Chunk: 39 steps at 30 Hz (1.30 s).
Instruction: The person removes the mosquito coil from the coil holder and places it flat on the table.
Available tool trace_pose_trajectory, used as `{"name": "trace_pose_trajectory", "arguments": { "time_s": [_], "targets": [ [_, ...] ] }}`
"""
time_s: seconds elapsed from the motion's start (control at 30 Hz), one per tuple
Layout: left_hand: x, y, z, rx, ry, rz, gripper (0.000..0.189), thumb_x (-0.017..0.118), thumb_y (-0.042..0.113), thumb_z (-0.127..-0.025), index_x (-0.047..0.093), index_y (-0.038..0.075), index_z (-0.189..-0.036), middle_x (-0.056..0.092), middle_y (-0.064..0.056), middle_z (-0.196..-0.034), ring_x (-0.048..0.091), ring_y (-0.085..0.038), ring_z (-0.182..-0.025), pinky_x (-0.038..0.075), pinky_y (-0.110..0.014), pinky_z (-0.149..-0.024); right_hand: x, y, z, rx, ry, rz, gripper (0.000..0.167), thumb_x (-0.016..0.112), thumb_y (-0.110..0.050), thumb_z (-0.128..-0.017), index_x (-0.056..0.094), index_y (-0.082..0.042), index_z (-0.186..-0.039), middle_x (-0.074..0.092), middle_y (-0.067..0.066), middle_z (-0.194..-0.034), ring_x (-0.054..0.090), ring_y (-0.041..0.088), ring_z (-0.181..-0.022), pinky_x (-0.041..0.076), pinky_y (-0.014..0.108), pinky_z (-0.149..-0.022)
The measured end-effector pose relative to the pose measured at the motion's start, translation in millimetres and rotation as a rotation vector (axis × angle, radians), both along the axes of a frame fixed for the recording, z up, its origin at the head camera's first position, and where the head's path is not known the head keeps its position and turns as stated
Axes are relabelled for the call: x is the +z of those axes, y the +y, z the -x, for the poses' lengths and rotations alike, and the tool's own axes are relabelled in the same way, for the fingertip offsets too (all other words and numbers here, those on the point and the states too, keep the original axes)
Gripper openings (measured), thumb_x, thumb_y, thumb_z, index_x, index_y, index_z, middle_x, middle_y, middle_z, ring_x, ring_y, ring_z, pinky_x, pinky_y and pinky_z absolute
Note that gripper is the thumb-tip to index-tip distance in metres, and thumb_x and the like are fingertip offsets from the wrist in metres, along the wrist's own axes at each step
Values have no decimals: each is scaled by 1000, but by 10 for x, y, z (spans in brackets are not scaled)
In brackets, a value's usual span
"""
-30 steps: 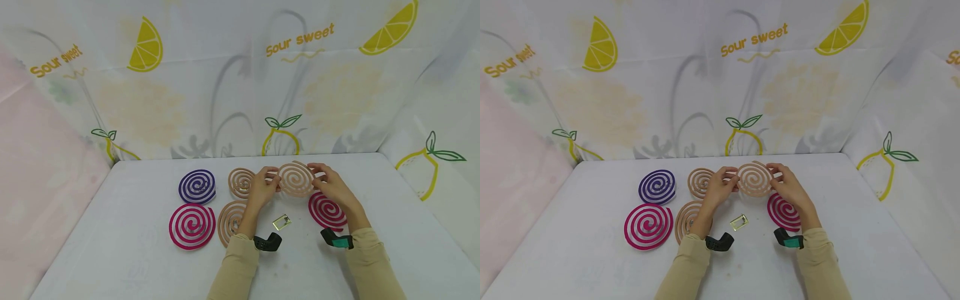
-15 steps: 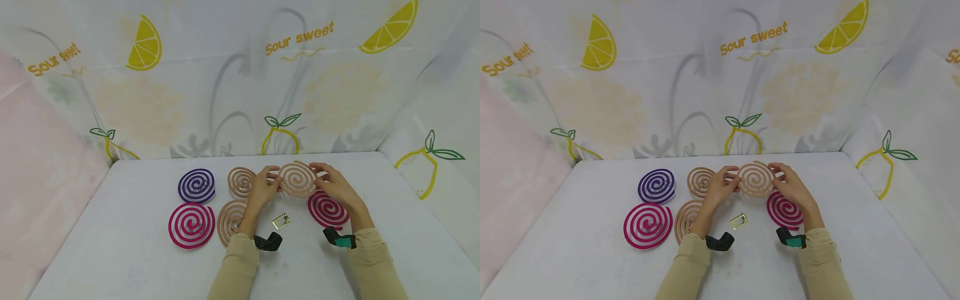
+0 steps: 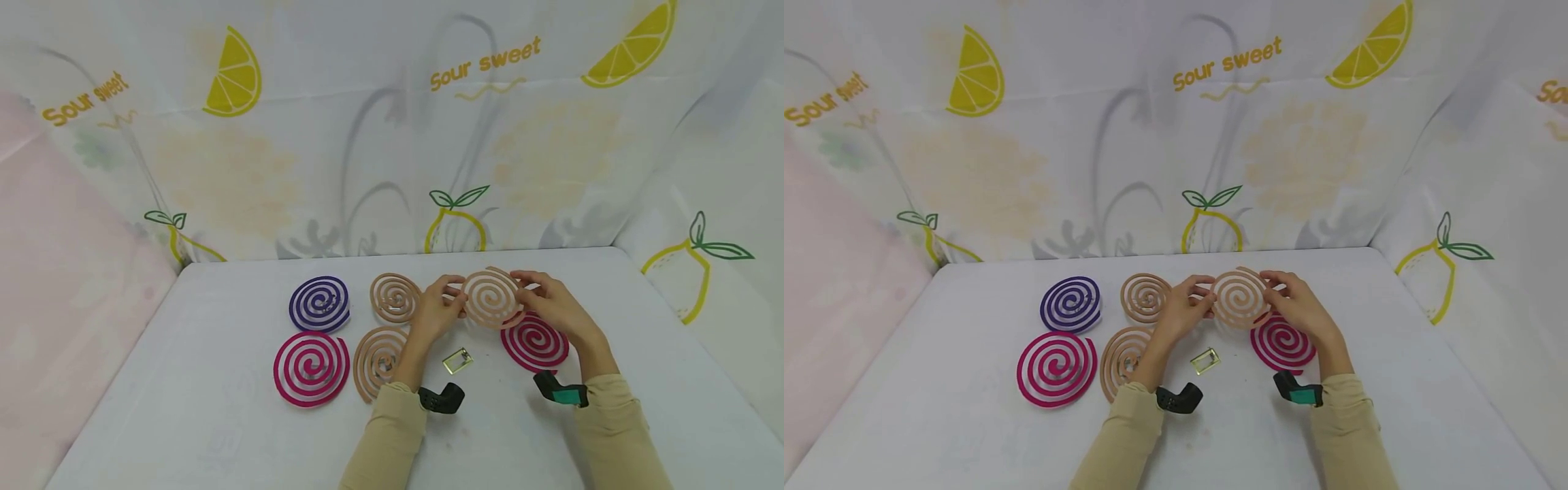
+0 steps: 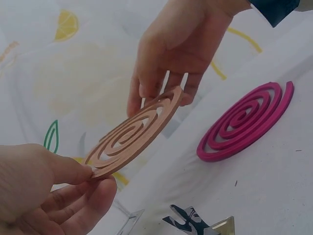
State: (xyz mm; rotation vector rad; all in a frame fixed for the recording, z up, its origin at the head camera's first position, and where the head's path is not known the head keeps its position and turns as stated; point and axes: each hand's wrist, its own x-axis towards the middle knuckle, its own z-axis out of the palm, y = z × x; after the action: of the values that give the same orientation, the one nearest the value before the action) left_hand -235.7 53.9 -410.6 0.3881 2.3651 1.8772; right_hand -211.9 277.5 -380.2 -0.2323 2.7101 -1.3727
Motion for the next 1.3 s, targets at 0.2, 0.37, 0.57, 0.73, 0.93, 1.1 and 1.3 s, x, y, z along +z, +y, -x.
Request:
{"name": "trace_pose_trajectory", "arguments": {
  "time_s": [0.2,0.37,0.57,0.73,0.93,1.1,1.3],
  "targets": [
    [-45,46,-5,3,5,1,30,60,4,-90,59,7,-120,68,-15,-97,70,-18,-67,56,-26,-60,20,32,-18,-2,40,-43,41,47,-16,-98,46,1,-135,51,24,-121,57,30,-98,51,27,-73],
    [-36,65,-19,18,42,94,30,59,9,-91,60,11,-120,69,-9,-99,69,-11,-65,49,-17,-54,44,59,-35,-16,19,-68,40,46,-20,-100,47,-1,-135,54,23,-121,56,26,-96,50,31,-72],
    [-3,73,-55,21,45,130,29,57,9,-91,61,10,-120,69,-8,-100,69,-11,-66,46,-15,-52,40,90,-40,-5,4,-70,39,47,-20,-99,49,0,-132,59,23,-117,58,21,-92,51,30,-72],
    [23,83,-85,10,67,169,31,57,9,-91,62,10,-121,70,-8,-102,70,-12,-70,46,-15,-53,44,123,-56,15,2,-82,37,47,-19,-99,50,1,-130,61,23,-114,60,19,-90,51,30,-73],
    [24,101,-98,-15,86,204,35,54,5,-89,61,9,-123,70,-7,-104,70,-15,-75,43,-15,-52,62,157,-81,36,15,-97,36,46,-17,-99,51,3,-128,62,23,-112,60,20,-90,52,31,-73],
    [11,111,-95,-22,71,214,36,54,5,-89,61,10,-124,70,-5,-105,67,-10,-76,44,-15,-53,73,163,-91,44,14,-99,35,47,-16,-99,51,4,-128,62,24,-112,60,21,-91,52,29,-72],
    [3,125,-95,-44,77,228,36,55,6,-90,60,10,-125,70,-5,-105,67,-10,-77,45,-14,-56,86,179,-108,37,-9,-114,36,48,-17,-99,50,3,-128,61,22,-112,59,23,-92,51,29,-73]
  ]
}}
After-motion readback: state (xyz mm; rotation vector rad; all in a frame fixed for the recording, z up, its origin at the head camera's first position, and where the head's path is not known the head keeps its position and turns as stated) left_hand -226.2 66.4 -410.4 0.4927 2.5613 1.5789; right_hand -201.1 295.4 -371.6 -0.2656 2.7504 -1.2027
